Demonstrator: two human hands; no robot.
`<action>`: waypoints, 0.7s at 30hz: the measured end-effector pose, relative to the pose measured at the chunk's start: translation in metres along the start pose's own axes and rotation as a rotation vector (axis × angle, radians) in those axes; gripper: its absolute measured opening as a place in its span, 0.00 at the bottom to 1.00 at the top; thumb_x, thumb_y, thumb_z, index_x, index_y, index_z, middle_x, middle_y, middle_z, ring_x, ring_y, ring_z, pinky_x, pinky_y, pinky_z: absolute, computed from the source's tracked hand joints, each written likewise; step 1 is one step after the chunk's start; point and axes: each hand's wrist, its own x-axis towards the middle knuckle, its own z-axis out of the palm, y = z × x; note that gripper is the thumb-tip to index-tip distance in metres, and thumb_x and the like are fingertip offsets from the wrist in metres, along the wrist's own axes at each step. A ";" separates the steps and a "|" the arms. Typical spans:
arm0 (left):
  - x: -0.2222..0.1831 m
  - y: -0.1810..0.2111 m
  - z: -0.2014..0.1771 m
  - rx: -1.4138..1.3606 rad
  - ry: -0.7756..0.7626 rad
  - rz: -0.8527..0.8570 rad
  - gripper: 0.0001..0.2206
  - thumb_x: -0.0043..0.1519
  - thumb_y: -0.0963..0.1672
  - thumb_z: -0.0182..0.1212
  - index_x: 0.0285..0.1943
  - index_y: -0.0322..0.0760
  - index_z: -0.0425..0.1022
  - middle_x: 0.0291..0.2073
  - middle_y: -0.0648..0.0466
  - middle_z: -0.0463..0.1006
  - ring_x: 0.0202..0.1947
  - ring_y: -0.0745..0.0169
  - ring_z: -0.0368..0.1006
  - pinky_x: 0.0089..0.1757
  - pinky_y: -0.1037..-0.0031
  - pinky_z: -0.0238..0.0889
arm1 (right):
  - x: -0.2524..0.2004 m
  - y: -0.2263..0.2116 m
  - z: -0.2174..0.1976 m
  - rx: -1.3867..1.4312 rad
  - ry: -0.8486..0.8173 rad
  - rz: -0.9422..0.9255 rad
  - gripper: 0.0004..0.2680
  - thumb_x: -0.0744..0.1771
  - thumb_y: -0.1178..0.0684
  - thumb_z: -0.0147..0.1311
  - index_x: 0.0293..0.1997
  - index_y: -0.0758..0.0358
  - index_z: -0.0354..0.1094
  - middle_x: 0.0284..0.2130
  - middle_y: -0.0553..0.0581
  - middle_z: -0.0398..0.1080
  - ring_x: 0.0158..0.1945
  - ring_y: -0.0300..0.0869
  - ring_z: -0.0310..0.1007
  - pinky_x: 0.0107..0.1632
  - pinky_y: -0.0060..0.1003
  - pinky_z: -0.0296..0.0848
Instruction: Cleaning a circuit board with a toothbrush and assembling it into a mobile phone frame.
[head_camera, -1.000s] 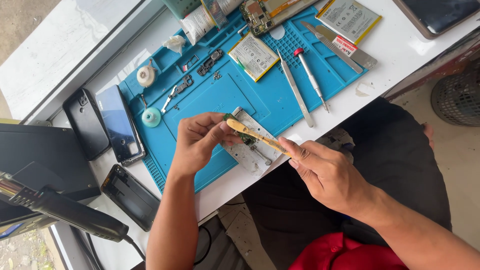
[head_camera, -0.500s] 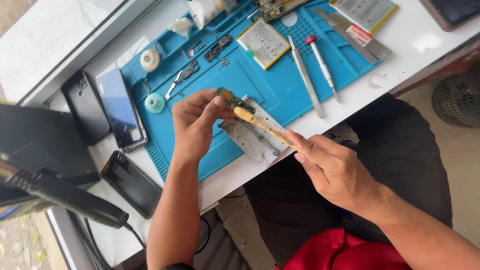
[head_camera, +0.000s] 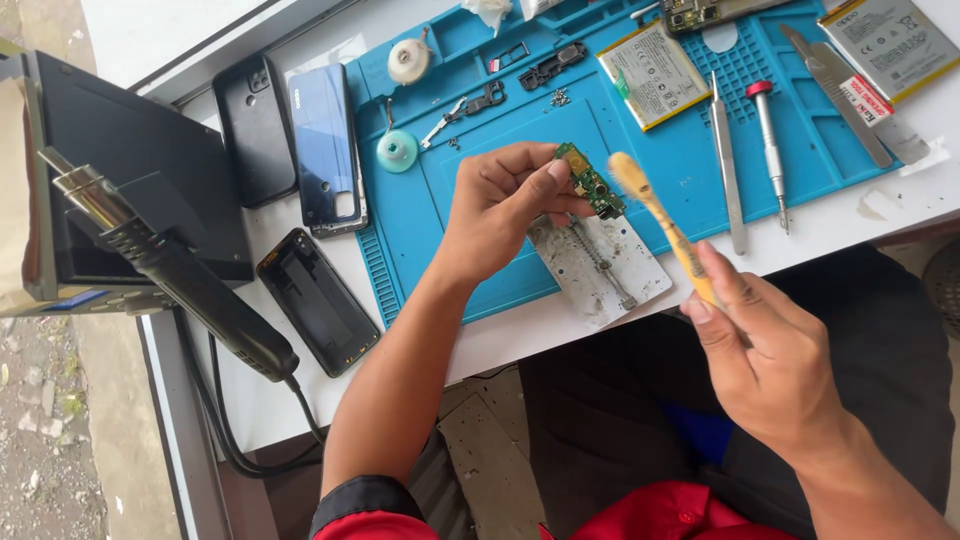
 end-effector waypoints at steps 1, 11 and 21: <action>0.000 0.000 -0.001 0.000 -0.016 0.023 0.13 0.69 0.47 0.58 0.52 0.31 0.76 0.35 0.46 0.84 0.39 0.54 0.86 0.34 0.76 0.78 | 0.000 -0.001 -0.001 0.014 0.017 0.018 0.17 0.70 0.66 0.50 0.68 0.83 0.59 0.41 0.73 0.74 0.39 0.50 0.78 0.48 0.40 0.78; -0.004 0.002 0.009 -0.020 -0.016 0.083 0.10 0.69 0.43 0.59 0.52 0.27 0.76 0.39 0.42 0.84 0.39 0.53 0.85 0.38 0.75 0.81 | 0.003 -0.004 0.011 -0.061 -0.048 -0.055 0.17 0.71 0.62 0.49 0.70 0.77 0.60 0.36 0.64 0.72 0.34 0.48 0.71 0.44 0.43 0.72; 0.001 -0.007 0.006 -0.041 0.103 0.099 0.12 0.70 0.44 0.58 0.52 0.27 0.77 0.40 0.40 0.84 0.39 0.55 0.84 0.35 0.79 0.76 | 0.008 0.004 0.014 -0.094 -0.069 0.069 0.19 0.69 0.60 0.50 0.71 0.69 0.61 0.38 0.60 0.73 0.32 0.44 0.73 0.40 0.38 0.74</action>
